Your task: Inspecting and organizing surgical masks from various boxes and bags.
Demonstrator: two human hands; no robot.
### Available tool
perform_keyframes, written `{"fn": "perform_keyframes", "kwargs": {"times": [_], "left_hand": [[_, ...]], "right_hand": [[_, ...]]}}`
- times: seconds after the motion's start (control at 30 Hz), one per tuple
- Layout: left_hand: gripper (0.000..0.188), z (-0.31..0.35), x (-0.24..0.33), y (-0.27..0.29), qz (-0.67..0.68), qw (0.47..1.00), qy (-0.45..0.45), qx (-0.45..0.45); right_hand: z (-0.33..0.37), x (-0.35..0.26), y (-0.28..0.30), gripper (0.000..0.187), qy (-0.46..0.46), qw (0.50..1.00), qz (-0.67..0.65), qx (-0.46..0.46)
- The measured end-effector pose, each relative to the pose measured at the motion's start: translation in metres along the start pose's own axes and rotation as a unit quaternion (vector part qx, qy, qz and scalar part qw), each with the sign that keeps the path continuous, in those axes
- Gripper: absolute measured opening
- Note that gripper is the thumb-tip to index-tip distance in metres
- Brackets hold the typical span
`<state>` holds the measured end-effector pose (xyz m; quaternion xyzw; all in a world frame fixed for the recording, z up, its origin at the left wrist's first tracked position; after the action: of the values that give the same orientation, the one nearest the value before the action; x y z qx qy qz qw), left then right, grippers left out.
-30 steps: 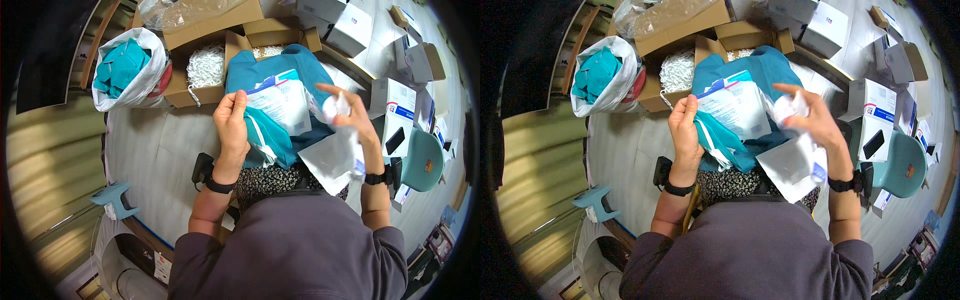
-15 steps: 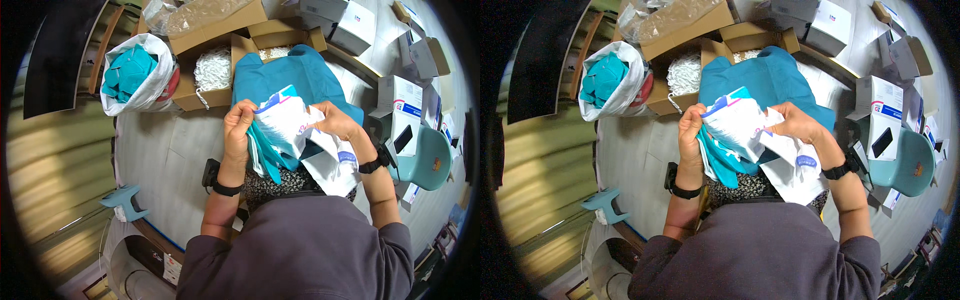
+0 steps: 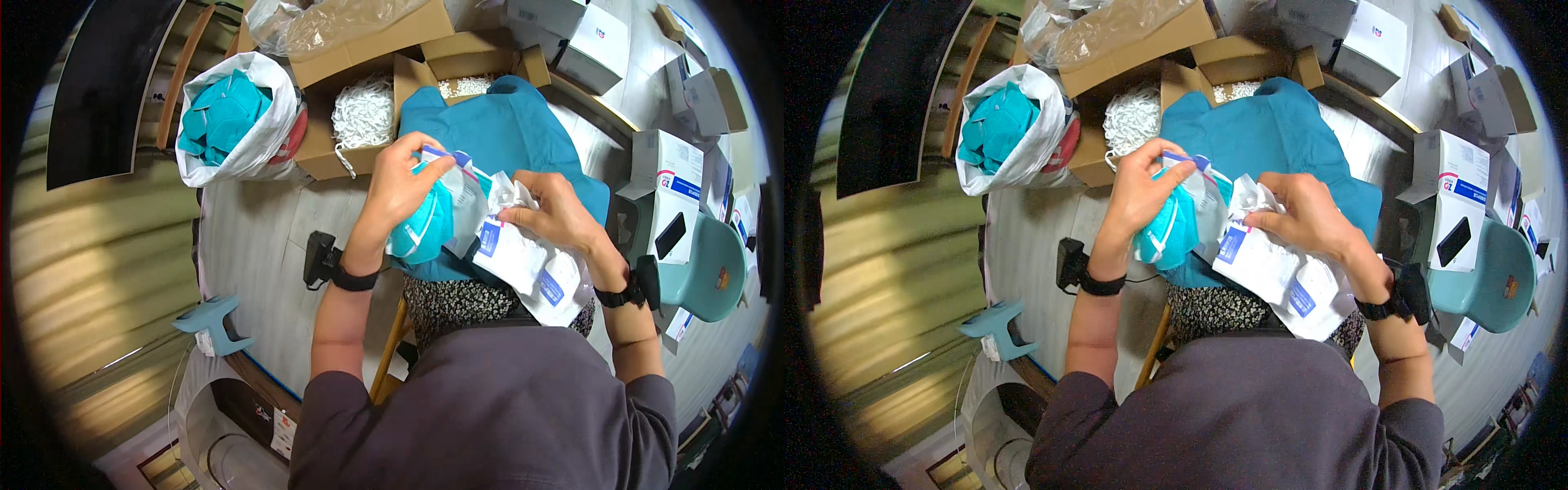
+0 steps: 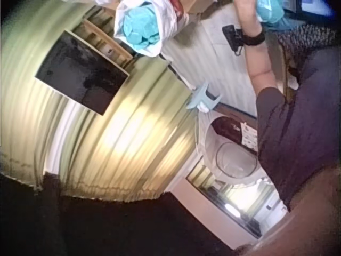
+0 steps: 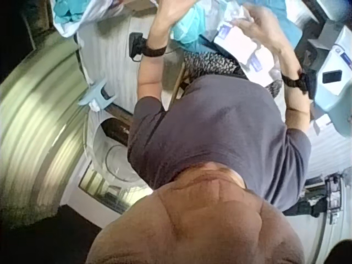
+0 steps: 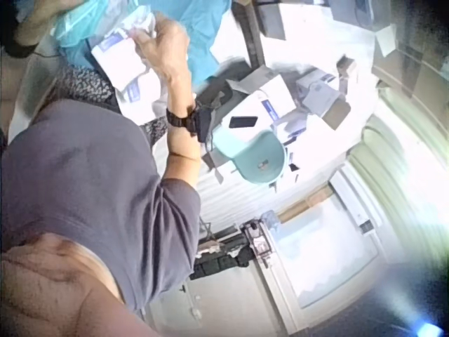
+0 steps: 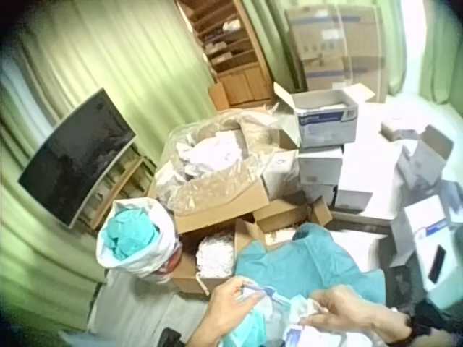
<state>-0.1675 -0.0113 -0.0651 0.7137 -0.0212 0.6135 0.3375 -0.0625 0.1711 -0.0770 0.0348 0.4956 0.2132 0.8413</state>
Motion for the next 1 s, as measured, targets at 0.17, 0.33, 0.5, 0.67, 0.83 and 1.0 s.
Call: {"fn": "perform_keyframes", "kwargs": {"times": [0.17,0.33,0.5,0.67,0.83,1.0], "left_hand": [[0.015,0.007,-0.002,0.024,0.169,0.954,-0.046,0.245],[0.014,0.016,-0.007,0.007,0.289,0.92,-0.023,0.263],[0.012,0.017,-0.024,0.013,0.305,0.937,0.053,0.163],[0.019,0.009,-0.031,0.028,0.228,0.971,0.065,0.026],[0.021,-0.016,0.046,0.046,-0.046,0.992,-0.114,0.007],[0.02,-0.02,0.055,0.026,-0.011,0.977,-0.186,-0.105]], "right_hand": [[-0.001,0.001,0.003,0.061,0.035,0.995,-0.083,0.028],[-0.02,0.0,-0.008,0.041,0.017,0.994,-0.109,0.016],[-0.025,0.003,-0.012,0.015,-0.015,0.98,-0.201,0.009],[-0.019,-0.001,0.008,0.012,0.031,0.987,-0.133,0.081],[-0.014,-0.02,0.013,0.016,0.104,0.987,0.024,0.123],[-0.013,-0.031,0.013,0.016,0.085,0.988,0.045,0.121]]}}
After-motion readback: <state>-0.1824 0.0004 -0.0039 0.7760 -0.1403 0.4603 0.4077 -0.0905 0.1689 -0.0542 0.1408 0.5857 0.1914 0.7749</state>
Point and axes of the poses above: each hand's wrist, its own z-axis away from the middle knuckle, its own y-axis out of the back of the hand, x = y × z, the point moved 9 cm from there along -z, towards the middle knuckle, and after that the axes turned 11 degrees about -y, right-handed, at the moved point
